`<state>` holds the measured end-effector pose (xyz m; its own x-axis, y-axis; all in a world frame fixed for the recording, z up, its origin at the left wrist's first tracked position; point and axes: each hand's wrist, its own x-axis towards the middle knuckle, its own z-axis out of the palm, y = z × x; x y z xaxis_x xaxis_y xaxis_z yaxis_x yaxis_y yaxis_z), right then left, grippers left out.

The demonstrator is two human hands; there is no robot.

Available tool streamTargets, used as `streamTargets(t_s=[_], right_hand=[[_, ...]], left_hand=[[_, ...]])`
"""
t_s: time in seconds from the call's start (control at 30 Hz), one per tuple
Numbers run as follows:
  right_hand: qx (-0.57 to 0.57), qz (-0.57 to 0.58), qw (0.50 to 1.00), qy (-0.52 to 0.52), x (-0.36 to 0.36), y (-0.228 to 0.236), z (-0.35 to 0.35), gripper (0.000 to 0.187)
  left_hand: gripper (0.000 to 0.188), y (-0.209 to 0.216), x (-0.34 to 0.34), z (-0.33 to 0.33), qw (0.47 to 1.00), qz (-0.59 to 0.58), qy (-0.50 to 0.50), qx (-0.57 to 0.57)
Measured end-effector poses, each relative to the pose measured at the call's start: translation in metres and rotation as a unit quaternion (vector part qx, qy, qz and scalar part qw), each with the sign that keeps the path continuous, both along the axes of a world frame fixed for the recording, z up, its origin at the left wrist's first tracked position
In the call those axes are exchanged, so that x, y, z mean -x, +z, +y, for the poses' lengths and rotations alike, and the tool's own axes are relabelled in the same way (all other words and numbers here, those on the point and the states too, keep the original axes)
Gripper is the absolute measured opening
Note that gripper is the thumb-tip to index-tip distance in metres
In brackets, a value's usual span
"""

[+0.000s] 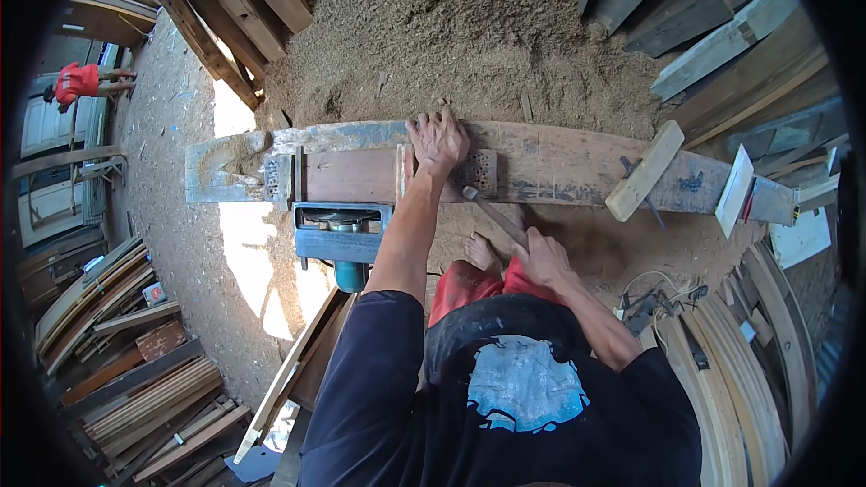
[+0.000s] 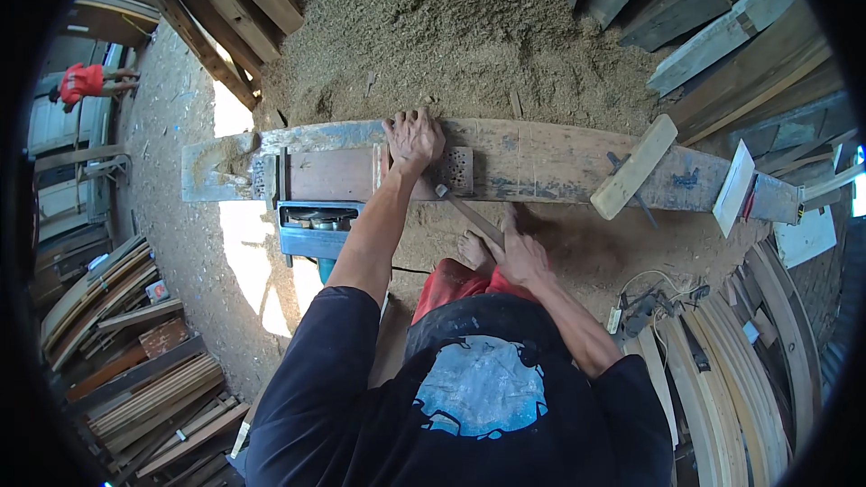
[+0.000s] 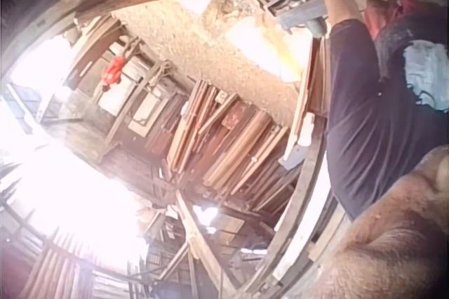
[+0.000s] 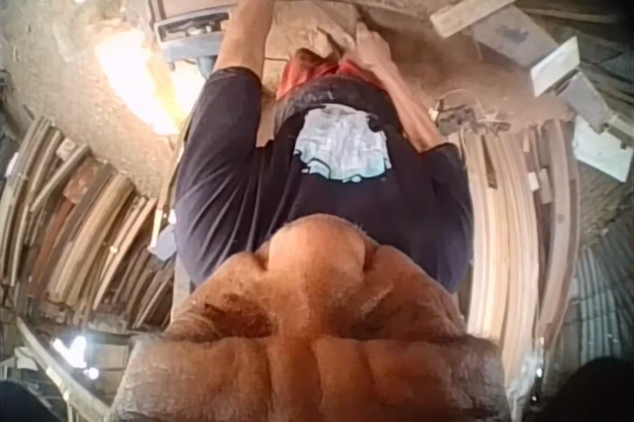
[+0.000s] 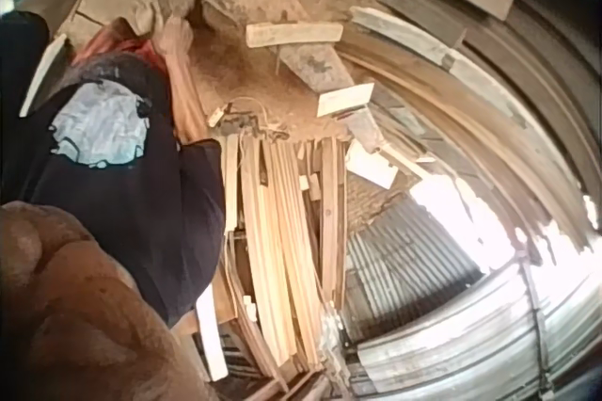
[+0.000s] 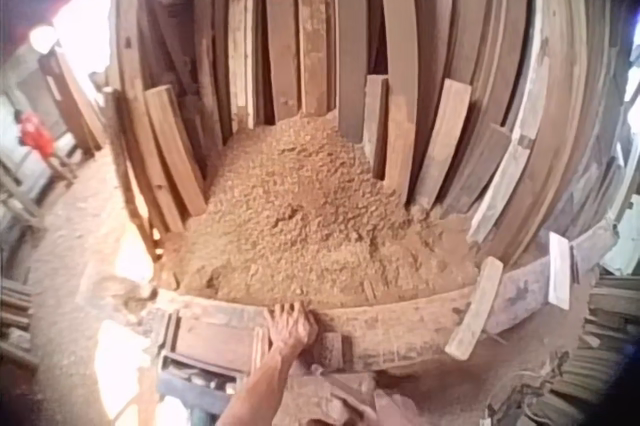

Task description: The person operates a circular saw to cut a wooden board and then uses a hammer to strike a small object or nail on the wood.

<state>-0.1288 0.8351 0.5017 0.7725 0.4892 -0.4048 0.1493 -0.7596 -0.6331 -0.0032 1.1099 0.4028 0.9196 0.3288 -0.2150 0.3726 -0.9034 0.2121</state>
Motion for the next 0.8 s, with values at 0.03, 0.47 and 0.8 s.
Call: streamTargets(t_s=[0.03, 0.47, 0.8], right_hand=[[0.022, 0.006, 1.0, -0.013, -0.001, 0.0, 0.003, 0.043], [0.084, 0.049, 0.994, -0.045, -0.02, 0.0, -0.007, 0.044], [-0.053, -0.035, 0.997, -0.052, -0.002, -0.011, 0.009, 0.034]], left_hand=[[0.043, -0.002, 0.004, 0.002, 1.0, -0.017, -0.002, 0.001], [0.043, -0.004, -0.016, 0.012, 0.998, -0.053, 0.002, -0.042], [0.041, -0.001, -0.005, 0.008, 0.998, -0.048, -0.028, 0.001]])
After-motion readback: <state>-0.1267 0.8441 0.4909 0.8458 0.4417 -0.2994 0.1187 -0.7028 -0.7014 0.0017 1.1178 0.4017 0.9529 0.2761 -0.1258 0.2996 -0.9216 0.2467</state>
